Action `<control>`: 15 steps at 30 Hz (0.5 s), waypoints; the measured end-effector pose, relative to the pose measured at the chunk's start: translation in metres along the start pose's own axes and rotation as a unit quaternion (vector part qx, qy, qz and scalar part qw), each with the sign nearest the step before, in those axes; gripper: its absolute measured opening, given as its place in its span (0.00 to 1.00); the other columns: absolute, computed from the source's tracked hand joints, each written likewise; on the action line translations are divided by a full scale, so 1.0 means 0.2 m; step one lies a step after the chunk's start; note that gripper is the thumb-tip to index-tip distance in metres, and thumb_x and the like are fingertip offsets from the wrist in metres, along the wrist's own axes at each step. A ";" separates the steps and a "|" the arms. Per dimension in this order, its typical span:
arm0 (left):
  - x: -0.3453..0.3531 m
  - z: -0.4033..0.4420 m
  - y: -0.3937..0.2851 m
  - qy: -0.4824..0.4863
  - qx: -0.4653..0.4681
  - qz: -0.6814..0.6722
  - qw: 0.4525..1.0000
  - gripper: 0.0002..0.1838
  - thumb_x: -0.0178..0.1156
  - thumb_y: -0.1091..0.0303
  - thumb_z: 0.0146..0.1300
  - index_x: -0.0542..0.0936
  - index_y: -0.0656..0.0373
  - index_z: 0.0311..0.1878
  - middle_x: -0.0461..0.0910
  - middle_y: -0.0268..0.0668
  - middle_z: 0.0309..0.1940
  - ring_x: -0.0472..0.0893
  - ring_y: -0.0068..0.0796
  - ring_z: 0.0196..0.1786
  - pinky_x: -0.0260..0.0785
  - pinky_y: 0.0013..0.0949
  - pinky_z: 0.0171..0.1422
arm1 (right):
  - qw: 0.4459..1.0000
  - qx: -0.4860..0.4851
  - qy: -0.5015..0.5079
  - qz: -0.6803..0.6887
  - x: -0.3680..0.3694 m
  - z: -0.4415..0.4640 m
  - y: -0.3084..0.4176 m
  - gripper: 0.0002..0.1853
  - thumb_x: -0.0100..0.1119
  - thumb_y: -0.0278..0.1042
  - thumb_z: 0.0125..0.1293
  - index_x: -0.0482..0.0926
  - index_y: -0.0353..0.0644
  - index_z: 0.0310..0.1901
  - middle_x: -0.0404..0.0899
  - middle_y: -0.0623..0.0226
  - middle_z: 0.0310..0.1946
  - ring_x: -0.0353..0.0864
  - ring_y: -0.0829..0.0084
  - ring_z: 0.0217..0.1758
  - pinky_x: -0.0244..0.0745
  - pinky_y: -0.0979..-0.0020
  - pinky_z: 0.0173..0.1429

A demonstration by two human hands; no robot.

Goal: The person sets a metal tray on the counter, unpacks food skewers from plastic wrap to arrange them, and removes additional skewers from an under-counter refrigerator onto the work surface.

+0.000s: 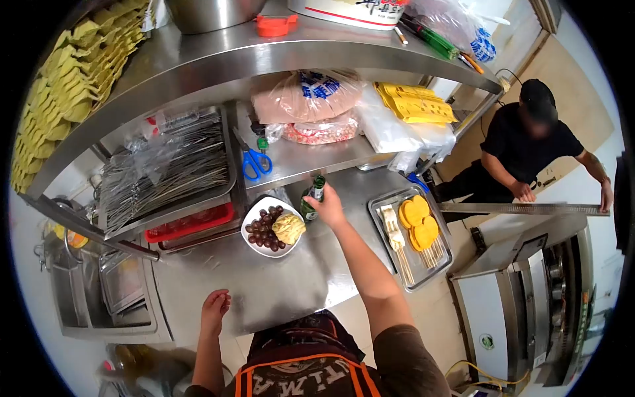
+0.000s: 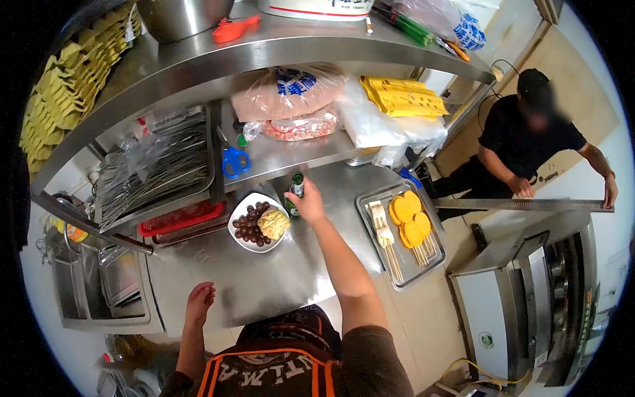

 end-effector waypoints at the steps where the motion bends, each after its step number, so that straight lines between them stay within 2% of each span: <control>1: -0.02 -0.01 0.03 -0.011 -0.008 -0.001 1.000 0.09 0.51 0.70 0.62 0.76 0.58 0.43 0.75 0.29 0.31 0.71 0.15 0.32 0.65 0.18 0.37 | 0.999 0.013 0.027 0.028 0.03 -0.01 -0.01 0.40 0.70 0.36 0.43 0.60 0.41 0.58 0.72 0.50 0.46 0.71 0.53 0.50 0.66 0.62 0.54; 3: 0.04 0.02 -0.02 0.000 0.002 -0.001 1.000 0.09 0.51 0.69 0.62 0.76 0.58 0.43 0.75 0.29 0.31 0.71 0.15 0.31 0.65 0.18 0.36 | 0.998 0.020 0.031 0.048 -0.05 0.01 -0.05 0.43 0.70 0.37 0.43 0.57 0.41 0.61 0.70 0.49 0.48 0.69 0.51 0.52 0.64 0.62 0.56; 5: 0.05 -0.03 -0.03 -0.003 0.004 -0.006 1.000 0.09 0.51 0.69 0.62 0.76 0.58 0.43 0.75 0.29 0.30 0.71 0.15 0.31 0.65 0.17 0.36 | 0.999 -0.027 0.007 -0.022 -0.08 -0.06 -0.10 0.31 0.67 0.35 0.48 0.67 0.38 0.55 0.75 0.52 0.42 0.75 0.58 0.46 0.69 0.66 0.51; 6: 0.06 -0.04 -0.05 -0.017 0.010 -0.008 1.000 0.08 0.51 0.69 0.62 0.75 0.58 0.43 0.75 0.29 0.30 0.71 0.15 0.31 0.65 0.17 0.36 | 0.999 -0.029 0.000 -0.026 -0.16 -0.07 -0.09 0.31 0.67 0.35 0.48 0.67 0.38 0.55 0.75 0.52 0.42 0.75 0.58 0.46 0.69 0.66 0.51; 7: 0.08 -0.04 -0.07 -0.032 0.015 -0.011 0.999 0.08 0.51 0.69 0.62 0.75 0.58 0.43 0.75 0.29 0.30 0.71 0.15 0.31 0.64 0.17 0.35 | 0.993 0.073 0.054 0.081 -0.25 -0.08 -0.11 0.23 0.64 0.34 0.51 0.72 0.37 0.49 0.77 0.55 0.37 0.77 0.63 0.41 0.70 0.69 0.46; 8: 0.11 -0.04 -0.08 -0.025 0.017 -0.011 0.999 0.08 0.51 0.69 0.62 0.75 0.58 0.43 0.75 0.29 0.30 0.71 0.15 0.31 0.64 0.17 0.35 | 0.961 0.174 0.108 0.186 -0.34 -0.10 -0.13 0.15 0.62 0.32 0.54 0.77 0.37 0.42 0.79 0.58 0.32 0.78 0.69 0.36 0.72 0.72 0.41; 10: 0.18 -0.05 -0.10 -0.045 0.047 0.011 0.998 0.09 0.51 0.68 0.63 0.75 0.59 0.44 0.74 0.28 0.29 0.70 0.14 0.29 0.63 0.17 0.33 | 0.990 0.071 -0.105 0.054 -0.85 0.01 -0.07 0.06 0.58 0.30 0.57 0.80 0.36 0.31 0.80 0.64 0.24 0.78 0.77 0.29 0.70 0.76 0.34; 11: 0.23 -0.05 -0.09 -0.039 0.040 0.016 0.998 0.09 0.50 0.68 0.63 0.74 0.59 0.44 0.74 0.28 0.30 0.70 0.14 0.29 0.63 0.17 0.33 | 0.983 0.045 -0.178 -0.030 -1.10 0.09 -0.05 0.07 0.58 0.32 0.57 0.80 0.38 0.32 0.80 0.64 0.25 0.77 0.78 0.29 0.70 0.76 0.34; 12: 0.31 -0.05 -0.09 -0.038 0.040 0.015 0.998 0.09 0.50 0.68 0.63 0.74 0.59 0.44 0.74 0.28 0.30 0.70 0.14 0.29 0.63 0.17 0.33 | 0.966 0.053 -0.249 -0.046 -1.33 0.16 -0.08 0.06 0.59 0.32 0.55 0.80 0.38 0.31 0.80 0.62 0.25 0.77 0.75 0.27 0.70 0.74 0.34; 13: 0.41 -0.05 -0.10 -0.024 0.054 0.016 0.998 0.09 0.50 0.68 0.63 0.74 0.59 0.44 0.74 0.28 0.30 0.70 0.15 0.30 0.63 0.17 0.34 | 0.955 0.019 -0.280 -0.095 -1.51 0.25 -0.16 0.07 0.60 0.33 0.53 0.80 0.38 0.30 0.79 0.60 0.24 0.77 0.71 0.25 0.70 0.73 0.33; 14: 0.52 -0.05 -0.11 -0.012 0.071 0.017 0.997 0.09 0.50 0.67 0.63 0.74 0.59 0.44 0.74 0.28 0.31 0.70 0.15 0.30 0.63 0.18 0.34 | 0.950 0.042 -0.286 -0.118 -1.65 0.35 -0.17 0.07 0.62 0.33 0.51 0.79 0.38 0.27 0.77 0.61 0.23 0.76 0.66 0.26 0.70 0.70 0.35; 15: 0.62 -0.04 -0.10 -0.015 0.075 0.014 0.997 0.09 0.50 0.67 0.63 0.74 0.59 0.44 0.74 0.28 0.31 0.70 0.15 0.30 0.63 0.18 0.34 | 0.933 -0.012 -0.290 -0.211 -1.76 0.46 -0.22 0.06 0.63 0.32 0.49 0.79 0.40 0.27 0.77 0.62 0.25 0.76 0.64 0.31 0.70 0.67 0.38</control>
Point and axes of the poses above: each hand's wrist, its own z-axis towards the middle knuckle, its own x-axis out of the palm, y = z × x, the point moved 8 cm from there along z, towards the middle knuckle
